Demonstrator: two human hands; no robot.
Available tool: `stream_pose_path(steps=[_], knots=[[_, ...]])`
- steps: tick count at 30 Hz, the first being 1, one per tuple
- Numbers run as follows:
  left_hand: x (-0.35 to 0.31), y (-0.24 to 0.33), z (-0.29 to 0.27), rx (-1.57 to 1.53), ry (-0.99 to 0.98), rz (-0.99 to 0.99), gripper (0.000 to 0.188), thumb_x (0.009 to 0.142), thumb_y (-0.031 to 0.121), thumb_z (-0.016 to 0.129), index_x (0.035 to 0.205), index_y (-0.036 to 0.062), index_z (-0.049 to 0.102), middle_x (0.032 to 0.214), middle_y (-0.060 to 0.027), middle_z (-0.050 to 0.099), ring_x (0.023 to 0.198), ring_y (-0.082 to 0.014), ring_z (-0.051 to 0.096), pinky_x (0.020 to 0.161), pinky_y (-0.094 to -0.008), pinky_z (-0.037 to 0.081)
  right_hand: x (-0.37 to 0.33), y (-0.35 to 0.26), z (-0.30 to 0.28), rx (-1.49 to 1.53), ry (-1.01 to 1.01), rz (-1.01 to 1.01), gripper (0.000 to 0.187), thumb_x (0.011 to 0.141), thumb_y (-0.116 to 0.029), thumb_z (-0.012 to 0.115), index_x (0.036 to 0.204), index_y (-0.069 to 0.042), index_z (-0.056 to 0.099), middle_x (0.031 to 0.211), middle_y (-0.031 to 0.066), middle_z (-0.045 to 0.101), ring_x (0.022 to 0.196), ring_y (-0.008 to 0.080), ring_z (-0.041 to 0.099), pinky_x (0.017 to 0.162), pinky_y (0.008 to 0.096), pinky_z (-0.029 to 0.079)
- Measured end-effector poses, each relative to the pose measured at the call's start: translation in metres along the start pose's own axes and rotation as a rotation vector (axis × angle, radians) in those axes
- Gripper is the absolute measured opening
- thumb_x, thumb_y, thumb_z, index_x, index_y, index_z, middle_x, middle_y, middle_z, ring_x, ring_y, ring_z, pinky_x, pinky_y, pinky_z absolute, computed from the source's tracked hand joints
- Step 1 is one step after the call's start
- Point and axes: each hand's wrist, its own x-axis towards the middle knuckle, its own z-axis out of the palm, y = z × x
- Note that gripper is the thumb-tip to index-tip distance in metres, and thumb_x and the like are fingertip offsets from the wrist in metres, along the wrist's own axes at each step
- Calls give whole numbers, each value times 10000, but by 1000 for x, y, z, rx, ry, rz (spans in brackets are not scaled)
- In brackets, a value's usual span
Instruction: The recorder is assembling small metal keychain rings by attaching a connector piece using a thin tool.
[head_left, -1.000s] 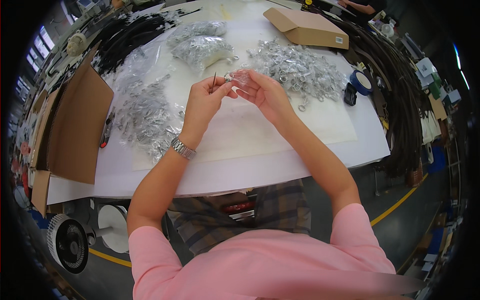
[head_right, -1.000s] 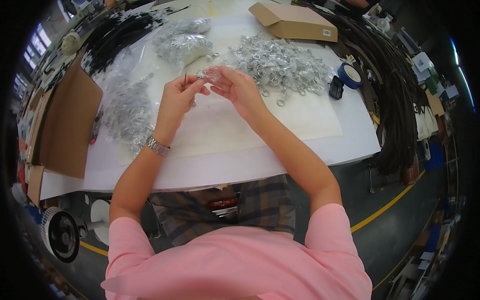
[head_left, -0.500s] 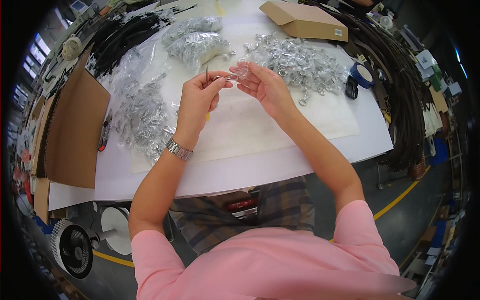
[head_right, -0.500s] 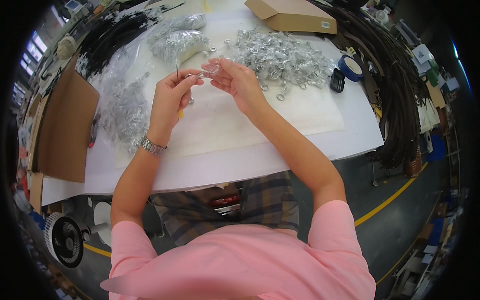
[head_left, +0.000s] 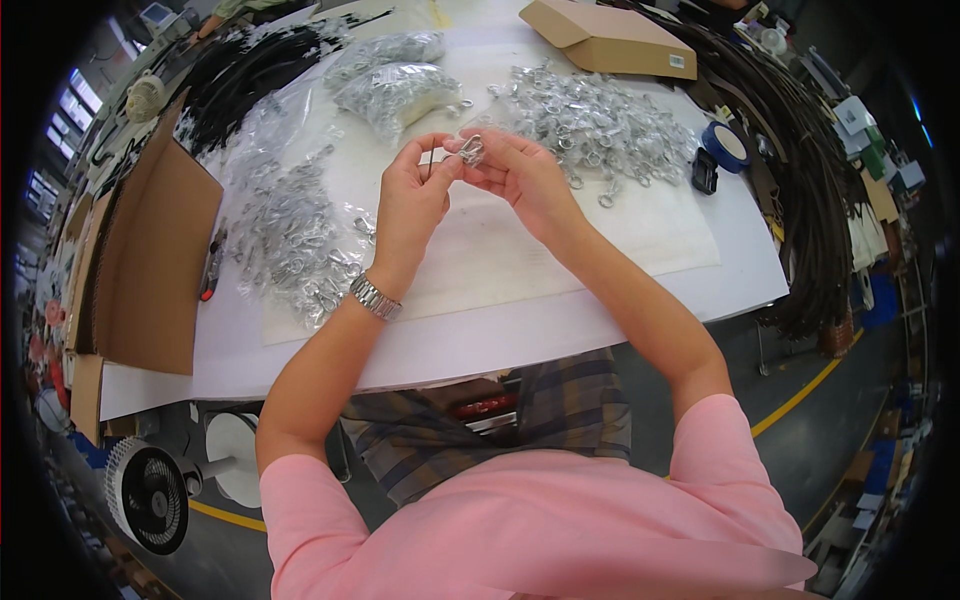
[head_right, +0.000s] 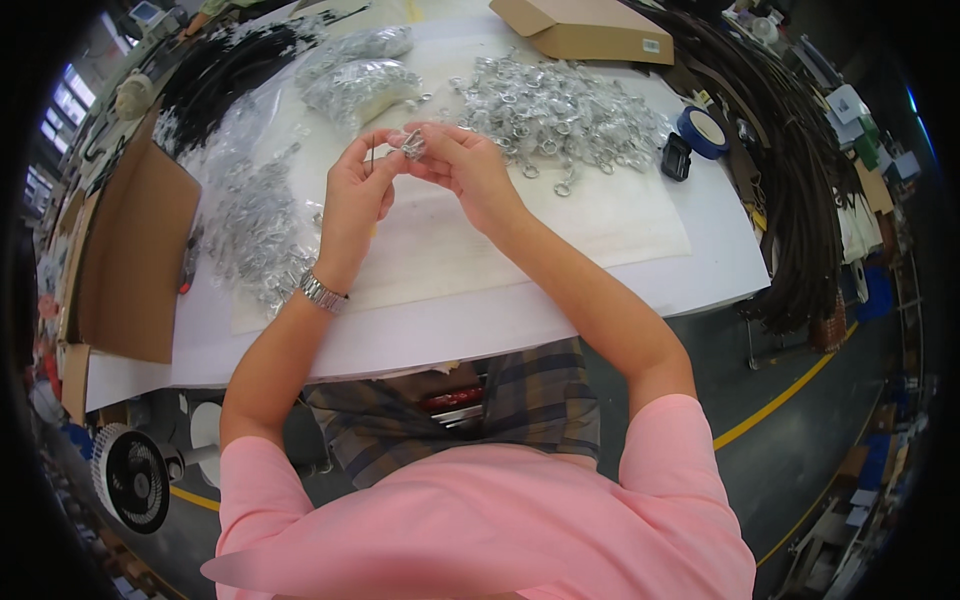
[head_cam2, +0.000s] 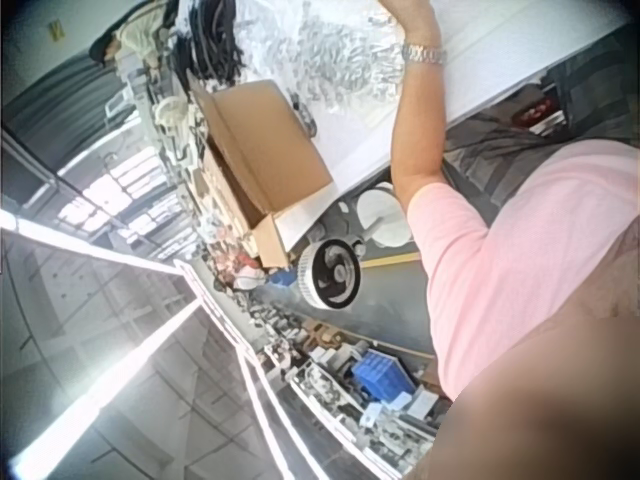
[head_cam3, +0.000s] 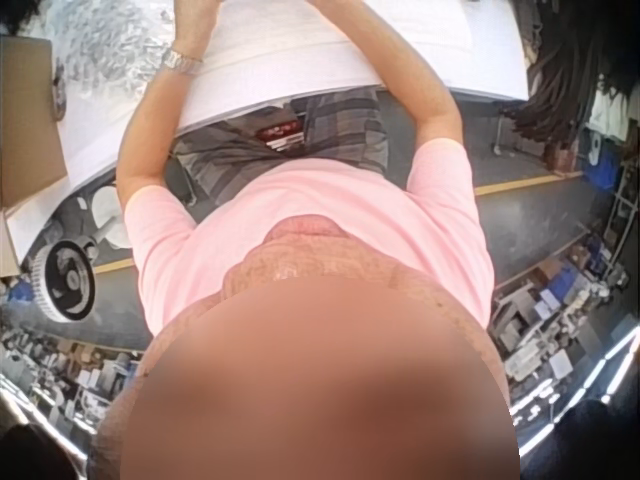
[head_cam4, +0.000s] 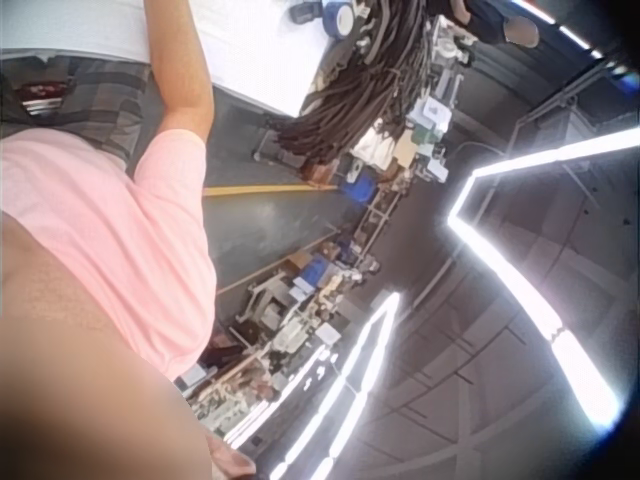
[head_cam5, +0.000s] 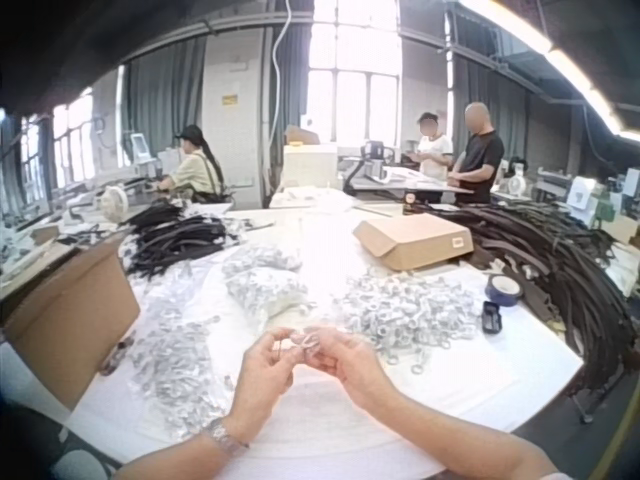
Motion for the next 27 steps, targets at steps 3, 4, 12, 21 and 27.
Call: stream_pose_path(steps=[3,4,12,21,27], knots=[[0,0,0,53,-27,12,352,993,154,630,1301,-6,568,800,-34,709,477,1,381,418,-186,259,-1,-2,5,-9,-25,17,323,1012,-204,613,1240,23,639,1100,92,737,1011,159,708,926,291,561],[0,1,-1,67,-40,23,367,996,160,629,1316,-6,565,770,-21,694,478,1,381,418,-189,258,0,-1,4,-9,-24,15,323,1012,-204,613,1240,23,639,1100,92,737,1011,159,708,926,291,561],[13,15,-19,-28,-146,-25,335,1031,206,600,1283,-13,618,733,-15,656,464,-4,368,420,-189,270,-1,-7,-6,-49,7,-14,355,997,-186,645,1288,-7,547,980,66,711,877,135,686,769,277,556],[13,15,-17,8,-215,-102,165,982,156,654,1036,3,682,725,32,588,514,7,393,435,-178,252,0,-5,-12,-140,-222,250,389,1011,-208,630,1345,-32,536,910,40,682,732,85,622,663,246,525],[6,16,-14,211,-43,-7,113,954,135,656,918,29,640,703,47,551,549,-6,420,466,-190,294,-3,-4,-3,-475,-192,133,233,1035,-242,588,1093,-45,699,852,15,684,687,76,600,629,237,517]])
